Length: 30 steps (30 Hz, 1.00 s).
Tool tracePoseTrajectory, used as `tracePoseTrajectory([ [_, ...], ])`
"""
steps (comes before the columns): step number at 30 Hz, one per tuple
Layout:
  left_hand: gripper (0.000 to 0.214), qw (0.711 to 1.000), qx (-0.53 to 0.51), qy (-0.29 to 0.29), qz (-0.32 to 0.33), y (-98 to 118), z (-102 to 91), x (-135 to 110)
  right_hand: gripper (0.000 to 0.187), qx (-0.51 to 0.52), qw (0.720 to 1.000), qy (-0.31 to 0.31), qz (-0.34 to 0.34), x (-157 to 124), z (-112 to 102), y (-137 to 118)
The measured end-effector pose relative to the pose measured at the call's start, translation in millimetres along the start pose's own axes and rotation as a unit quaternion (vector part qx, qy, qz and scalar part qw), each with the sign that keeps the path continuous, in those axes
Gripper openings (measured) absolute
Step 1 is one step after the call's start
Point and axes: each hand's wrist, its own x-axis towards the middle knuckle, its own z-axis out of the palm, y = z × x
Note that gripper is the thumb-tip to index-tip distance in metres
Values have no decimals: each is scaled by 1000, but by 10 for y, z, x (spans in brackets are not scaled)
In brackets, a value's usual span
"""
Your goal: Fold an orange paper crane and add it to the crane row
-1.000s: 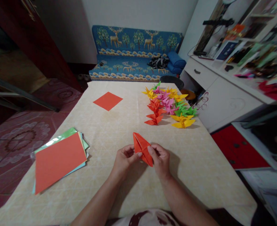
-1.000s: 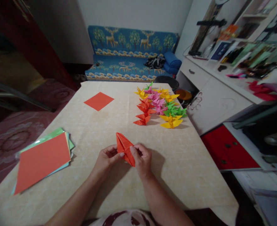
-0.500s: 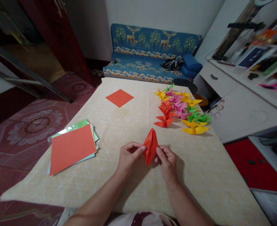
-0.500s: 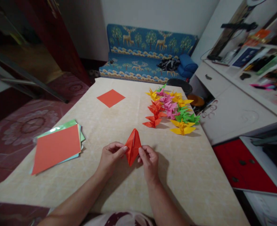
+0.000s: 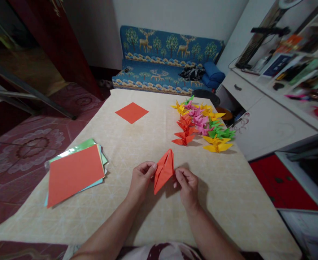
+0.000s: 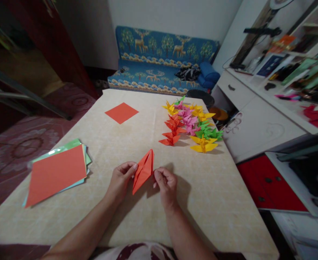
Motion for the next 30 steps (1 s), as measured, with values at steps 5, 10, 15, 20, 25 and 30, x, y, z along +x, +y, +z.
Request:
tracePoseTrajectory([
  [5,27,1000,7,-10,-28,4,-38,52,21,48,999,-6,25,7,24,3],
  [10,27,996,79,-41,-13,65,-88,106,25,71,996,-30,39,27,26,-4],
  [15,21,979,180,-50,80,123,-138,130,25,29,997,-31,62,30,39,-36],
  [20,16,887,319,-52,330,223,-157,17,27,31,997,15,75,51,68,-24],
  [25,27,770,442,-151,436,144,-158,0,24,76,994,15,77,59,39,34],
  [30,21,812,405,-133,398,109,-135,35,27,107,991,-8,79,38,32,10],
])
